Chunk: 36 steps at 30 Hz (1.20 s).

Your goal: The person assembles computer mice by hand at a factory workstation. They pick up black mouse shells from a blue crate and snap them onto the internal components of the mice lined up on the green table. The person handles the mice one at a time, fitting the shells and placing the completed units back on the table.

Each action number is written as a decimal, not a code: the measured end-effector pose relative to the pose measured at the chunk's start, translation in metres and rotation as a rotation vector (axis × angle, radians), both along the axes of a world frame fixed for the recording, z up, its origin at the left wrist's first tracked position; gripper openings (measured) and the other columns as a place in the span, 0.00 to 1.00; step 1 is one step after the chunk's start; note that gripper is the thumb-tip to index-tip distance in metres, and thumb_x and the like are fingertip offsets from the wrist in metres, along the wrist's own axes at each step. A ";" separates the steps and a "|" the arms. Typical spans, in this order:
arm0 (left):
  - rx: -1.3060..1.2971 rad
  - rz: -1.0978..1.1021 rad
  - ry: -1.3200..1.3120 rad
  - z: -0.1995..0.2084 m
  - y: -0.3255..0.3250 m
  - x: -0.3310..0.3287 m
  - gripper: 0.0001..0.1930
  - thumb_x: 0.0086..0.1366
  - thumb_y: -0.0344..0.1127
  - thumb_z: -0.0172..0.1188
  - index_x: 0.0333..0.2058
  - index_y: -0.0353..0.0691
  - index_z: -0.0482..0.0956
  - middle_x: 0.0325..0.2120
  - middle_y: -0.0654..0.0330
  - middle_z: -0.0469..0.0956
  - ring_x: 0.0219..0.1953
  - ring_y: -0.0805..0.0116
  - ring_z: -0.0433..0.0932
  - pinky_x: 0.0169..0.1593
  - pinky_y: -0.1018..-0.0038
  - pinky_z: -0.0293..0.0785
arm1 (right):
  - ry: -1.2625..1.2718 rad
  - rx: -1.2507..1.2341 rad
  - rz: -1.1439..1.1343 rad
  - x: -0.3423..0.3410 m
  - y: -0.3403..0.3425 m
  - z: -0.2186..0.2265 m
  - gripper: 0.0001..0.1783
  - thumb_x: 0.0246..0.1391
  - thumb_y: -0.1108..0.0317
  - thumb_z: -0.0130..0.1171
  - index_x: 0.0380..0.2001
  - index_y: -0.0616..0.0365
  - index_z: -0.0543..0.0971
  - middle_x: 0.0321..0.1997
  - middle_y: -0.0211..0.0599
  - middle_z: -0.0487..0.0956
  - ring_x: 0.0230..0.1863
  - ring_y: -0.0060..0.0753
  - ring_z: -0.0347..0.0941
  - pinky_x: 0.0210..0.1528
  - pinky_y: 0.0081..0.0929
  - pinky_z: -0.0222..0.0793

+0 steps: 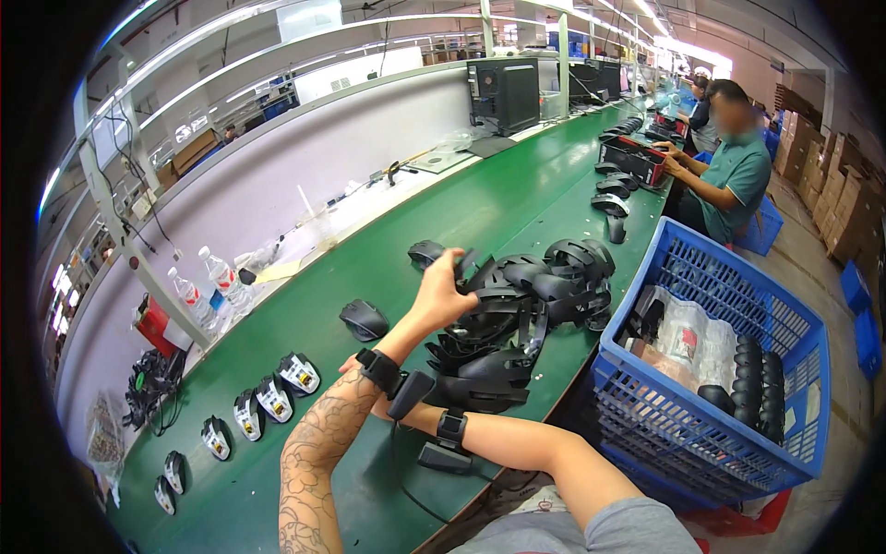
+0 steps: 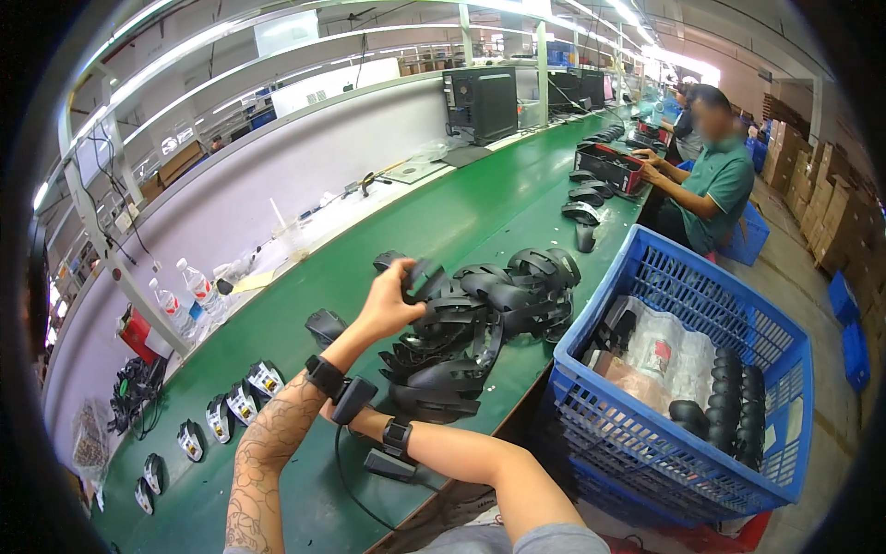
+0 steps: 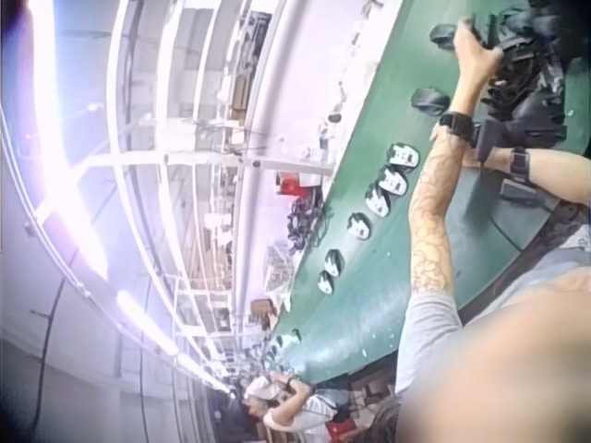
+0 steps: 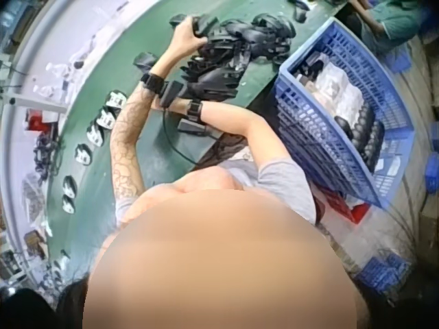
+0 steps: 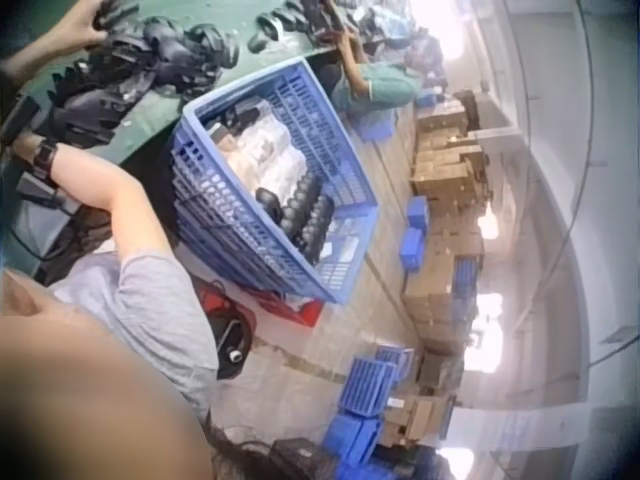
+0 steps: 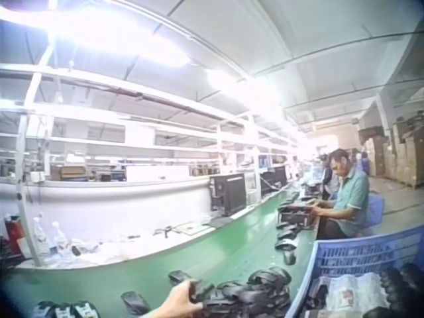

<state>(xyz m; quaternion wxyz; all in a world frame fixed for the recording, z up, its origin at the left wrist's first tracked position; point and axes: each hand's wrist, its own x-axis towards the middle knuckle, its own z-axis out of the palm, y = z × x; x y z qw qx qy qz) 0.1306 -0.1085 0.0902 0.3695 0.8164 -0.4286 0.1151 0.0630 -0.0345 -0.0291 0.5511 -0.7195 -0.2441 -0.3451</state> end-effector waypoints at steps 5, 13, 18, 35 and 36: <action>-0.600 0.172 0.202 0.039 0.057 -0.015 0.35 0.44 0.26 0.67 0.53 0.39 0.61 0.30 0.61 0.69 0.29 0.74 0.71 0.32 0.76 0.72 | 0.328 0.238 -0.015 0.014 -0.004 0.005 0.16 0.45 0.74 0.54 0.41 0.64 0.70 0.41 0.46 0.72 0.40 0.43 0.70 0.41 0.36 0.67; -0.662 0.729 0.112 -0.014 0.186 -0.049 0.35 0.47 0.24 0.69 0.51 0.39 0.57 0.30 0.62 0.69 0.30 0.74 0.73 0.33 0.78 0.74 | -0.035 0.031 -0.106 -0.022 -0.006 0.064 0.44 0.41 0.76 0.63 0.63 0.61 0.55 0.62 0.52 0.57 0.61 0.53 0.57 0.59 0.38 0.60; -0.760 0.618 0.333 -0.046 0.182 -0.071 0.31 0.52 0.22 0.65 0.50 0.39 0.55 0.33 0.58 0.72 0.32 0.72 0.76 0.32 0.80 0.76 | 0.031 -0.085 0.027 -0.023 0.005 0.052 0.45 0.38 0.80 0.63 0.63 0.64 0.56 0.63 0.54 0.58 0.63 0.55 0.56 0.63 0.39 0.57; -0.882 0.379 0.501 -0.057 0.192 -0.075 0.11 0.69 0.37 0.50 0.32 0.34 0.67 0.25 0.55 0.79 0.29 0.71 0.80 0.33 0.76 0.77 | 0.201 -0.068 -0.029 -0.019 0.001 0.058 0.39 0.35 0.80 0.60 0.57 0.63 0.62 0.47 0.50 0.68 0.47 0.50 0.69 0.49 0.37 0.68; -0.897 0.369 0.531 -0.056 0.191 -0.076 0.11 0.69 0.37 0.50 0.31 0.34 0.67 0.26 0.56 0.78 0.29 0.70 0.81 0.33 0.75 0.77 | 0.182 -0.047 -0.028 -0.018 0.000 0.061 0.37 0.34 0.81 0.58 0.54 0.62 0.65 0.45 0.48 0.70 0.46 0.49 0.70 0.48 0.36 0.69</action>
